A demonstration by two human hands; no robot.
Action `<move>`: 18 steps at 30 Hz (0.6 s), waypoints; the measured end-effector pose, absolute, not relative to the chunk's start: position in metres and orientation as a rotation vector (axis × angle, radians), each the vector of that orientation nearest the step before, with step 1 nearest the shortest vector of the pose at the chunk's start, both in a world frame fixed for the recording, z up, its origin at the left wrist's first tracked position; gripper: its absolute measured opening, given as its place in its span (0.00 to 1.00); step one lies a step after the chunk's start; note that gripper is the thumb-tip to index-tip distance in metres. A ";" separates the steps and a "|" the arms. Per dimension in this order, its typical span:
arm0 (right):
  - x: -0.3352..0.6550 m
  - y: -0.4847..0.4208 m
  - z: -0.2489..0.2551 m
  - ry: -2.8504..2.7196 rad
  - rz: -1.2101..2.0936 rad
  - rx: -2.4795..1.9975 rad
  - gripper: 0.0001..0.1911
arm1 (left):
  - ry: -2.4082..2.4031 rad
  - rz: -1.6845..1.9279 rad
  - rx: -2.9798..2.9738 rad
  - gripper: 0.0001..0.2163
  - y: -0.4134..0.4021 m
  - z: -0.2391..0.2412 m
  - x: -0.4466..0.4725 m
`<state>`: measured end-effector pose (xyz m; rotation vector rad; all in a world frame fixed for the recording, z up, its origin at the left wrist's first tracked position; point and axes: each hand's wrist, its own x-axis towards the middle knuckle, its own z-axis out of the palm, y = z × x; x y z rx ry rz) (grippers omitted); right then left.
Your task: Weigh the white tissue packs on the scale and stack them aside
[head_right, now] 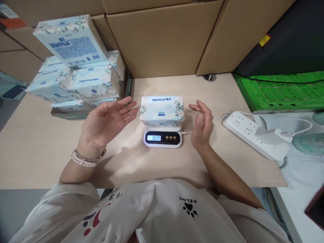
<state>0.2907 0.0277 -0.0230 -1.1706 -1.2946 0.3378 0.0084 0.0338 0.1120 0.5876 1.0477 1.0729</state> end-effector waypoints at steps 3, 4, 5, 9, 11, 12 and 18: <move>0.291 0.027 -0.022 -1.288 0.371 -1.229 0.27 | 1.042 1.049 0.609 0.10 0.033 0.111 0.009; 0.291 0.027 -0.021 -1.291 0.387 -1.240 0.27 | 1.040 1.039 0.620 0.10 0.032 0.111 0.009; 0.291 0.027 -0.021 -1.297 0.399 -1.247 0.27 | 1.039 1.032 0.630 0.09 0.032 0.110 0.009; 0.292 0.027 -0.024 -1.308 0.413 -1.243 0.28 | 1.036 1.026 0.642 0.08 0.031 0.111 0.010; 0.293 0.028 -0.025 -1.309 0.407 -1.236 0.28 | 1.032 1.025 0.632 0.08 0.031 0.111 0.011; 0.293 0.029 -0.026 -1.314 0.404 -1.237 0.29 | 1.031 1.025 0.627 0.08 0.031 0.112 0.011; 0.294 0.028 -0.022 -1.350 0.376 -1.257 0.29 | 1.032 1.028 0.629 0.08 0.031 0.112 0.011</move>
